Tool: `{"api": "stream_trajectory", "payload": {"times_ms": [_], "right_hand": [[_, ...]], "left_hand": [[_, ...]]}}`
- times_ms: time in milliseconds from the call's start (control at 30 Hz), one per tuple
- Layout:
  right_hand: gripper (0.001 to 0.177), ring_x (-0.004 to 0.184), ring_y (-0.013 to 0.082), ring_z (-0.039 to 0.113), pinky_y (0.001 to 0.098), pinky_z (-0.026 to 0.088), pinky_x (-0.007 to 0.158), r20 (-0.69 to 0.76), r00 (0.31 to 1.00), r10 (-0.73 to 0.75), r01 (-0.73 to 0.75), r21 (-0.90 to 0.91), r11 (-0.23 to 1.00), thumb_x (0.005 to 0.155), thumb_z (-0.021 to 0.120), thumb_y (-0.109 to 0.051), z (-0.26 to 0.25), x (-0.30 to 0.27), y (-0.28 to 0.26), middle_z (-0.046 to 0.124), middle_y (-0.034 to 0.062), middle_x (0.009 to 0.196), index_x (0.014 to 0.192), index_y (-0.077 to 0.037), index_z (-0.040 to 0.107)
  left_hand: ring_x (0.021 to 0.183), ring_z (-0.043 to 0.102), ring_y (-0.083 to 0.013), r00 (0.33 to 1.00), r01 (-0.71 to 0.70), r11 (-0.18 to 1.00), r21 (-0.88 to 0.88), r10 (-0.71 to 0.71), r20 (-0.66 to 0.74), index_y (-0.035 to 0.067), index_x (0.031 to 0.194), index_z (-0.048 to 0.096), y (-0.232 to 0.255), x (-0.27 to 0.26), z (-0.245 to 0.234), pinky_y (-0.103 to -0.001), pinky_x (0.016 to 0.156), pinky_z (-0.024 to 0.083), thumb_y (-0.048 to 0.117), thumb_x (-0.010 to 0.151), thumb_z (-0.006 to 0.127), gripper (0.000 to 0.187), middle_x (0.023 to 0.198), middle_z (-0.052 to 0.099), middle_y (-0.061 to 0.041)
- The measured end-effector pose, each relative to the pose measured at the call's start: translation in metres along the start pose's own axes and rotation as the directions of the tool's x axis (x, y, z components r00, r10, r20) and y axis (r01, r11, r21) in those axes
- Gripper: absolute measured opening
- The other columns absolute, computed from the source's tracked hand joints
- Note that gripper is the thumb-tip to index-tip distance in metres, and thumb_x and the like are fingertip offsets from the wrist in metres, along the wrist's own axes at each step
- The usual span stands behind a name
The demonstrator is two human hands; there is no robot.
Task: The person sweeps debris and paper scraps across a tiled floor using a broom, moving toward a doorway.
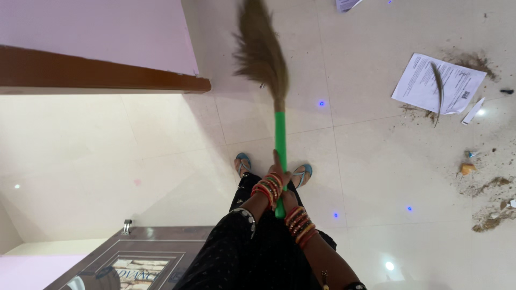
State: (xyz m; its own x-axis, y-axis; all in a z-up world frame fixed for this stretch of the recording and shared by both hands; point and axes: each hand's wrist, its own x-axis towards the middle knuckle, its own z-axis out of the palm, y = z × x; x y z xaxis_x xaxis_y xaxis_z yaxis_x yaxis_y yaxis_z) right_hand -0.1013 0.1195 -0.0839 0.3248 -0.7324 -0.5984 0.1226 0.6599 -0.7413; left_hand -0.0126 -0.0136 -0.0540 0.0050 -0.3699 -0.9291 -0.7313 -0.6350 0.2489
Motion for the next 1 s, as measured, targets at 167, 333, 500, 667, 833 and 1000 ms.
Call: {"api": "stream_trajectory", "payload": {"times_ms": [167,333,500,667,833,1000], "right_hand": [[0.033,0.060,0.0215,0.067,0.0359,0.056,0.055,-0.276,0.948,0.158,-0.048,0.367,0.929,0.100,0.045,-0.025,0.010,-0.055,-0.015,0.069,0.0111,0.073,0.100,0.001,0.065],[0.028,0.047,0.0238,0.062,0.0383,0.053,0.043,-0.144,0.962,0.232,-0.096,0.617,0.781,0.101,0.053,-0.023,0.069,-0.128,-0.037,0.063,0.0126,0.064,0.094,0.002,0.063],[0.022,0.046,0.0228,0.060,0.0382,0.053,0.044,0.012,0.947,0.322,-0.274,0.553,0.787,0.098,0.054,-0.021,0.122,-0.144,-0.021,0.064,0.0127,0.066,0.096,-0.001,0.063],[0.027,0.048,0.0222,0.060,0.0386,0.056,0.047,0.097,0.867,0.489,-0.465,0.511,0.723,0.101,0.055,-0.024,0.124,-0.136,0.019,0.063,0.0118,0.068,0.096,0.002,0.059],[0.031,0.046,0.0258,0.059,0.0391,0.052,0.044,-0.147,0.838,0.526,-0.367,0.562,0.741,0.096,0.051,-0.028,0.094,-0.150,0.024,0.062,0.0151,0.064,0.100,0.001,0.062],[0.039,0.046,0.0257,0.061,0.0380,0.052,0.042,-0.229,0.944,0.236,-0.042,0.628,0.777,0.101,0.050,-0.032,0.095,-0.136,0.011,0.062,0.0162,0.062,0.099,0.006,0.060]], "left_hand": [[0.115,0.062,-0.0443,0.943,-0.329,0.943,0.039,0.327,0.054,0.010,0.155,-0.022,0.019,-0.040,0.033,-0.048,0.099,0.053,0.024,0.091,0.069,0.113,0.137,0.057,-0.028],[0.119,0.061,-0.0448,0.899,-0.418,0.907,-0.053,0.422,0.119,0.013,0.163,-0.017,-0.017,-0.138,0.013,-0.049,0.100,0.053,0.012,0.087,0.068,0.114,0.138,0.054,-0.033],[0.100,0.071,-0.0402,0.971,-0.212,0.964,-0.158,0.189,-0.149,0.014,0.162,-0.016,-0.104,-0.168,0.001,-0.048,0.081,0.060,0.013,0.086,0.067,0.113,0.122,0.066,-0.029],[0.090,0.073,-0.0402,0.999,0.023,0.987,-0.161,-0.029,-0.033,0.012,0.161,-0.023,-0.136,-0.139,0.017,-0.048,0.077,0.059,0.017,0.089,0.065,0.115,0.110,0.072,-0.030],[0.100,0.071,-0.0395,0.966,-0.003,1.000,0.027,-0.004,0.257,0.018,0.159,-0.029,-0.078,-0.132,0.040,-0.045,0.079,0.064,0.022,0.093,0.064,0.114,0.125,0.061,-0.030],[0.099,0.068,-0.0429,0.927,-0.319,0.947,-0.045,0.321,0.193,0.015,0.163,-0.019,-0.058,-0.144,0.014,-0.049,0.082,0.058,0.017,0.086,0.068,0.116,0.121,0.064,-0.032]]}}
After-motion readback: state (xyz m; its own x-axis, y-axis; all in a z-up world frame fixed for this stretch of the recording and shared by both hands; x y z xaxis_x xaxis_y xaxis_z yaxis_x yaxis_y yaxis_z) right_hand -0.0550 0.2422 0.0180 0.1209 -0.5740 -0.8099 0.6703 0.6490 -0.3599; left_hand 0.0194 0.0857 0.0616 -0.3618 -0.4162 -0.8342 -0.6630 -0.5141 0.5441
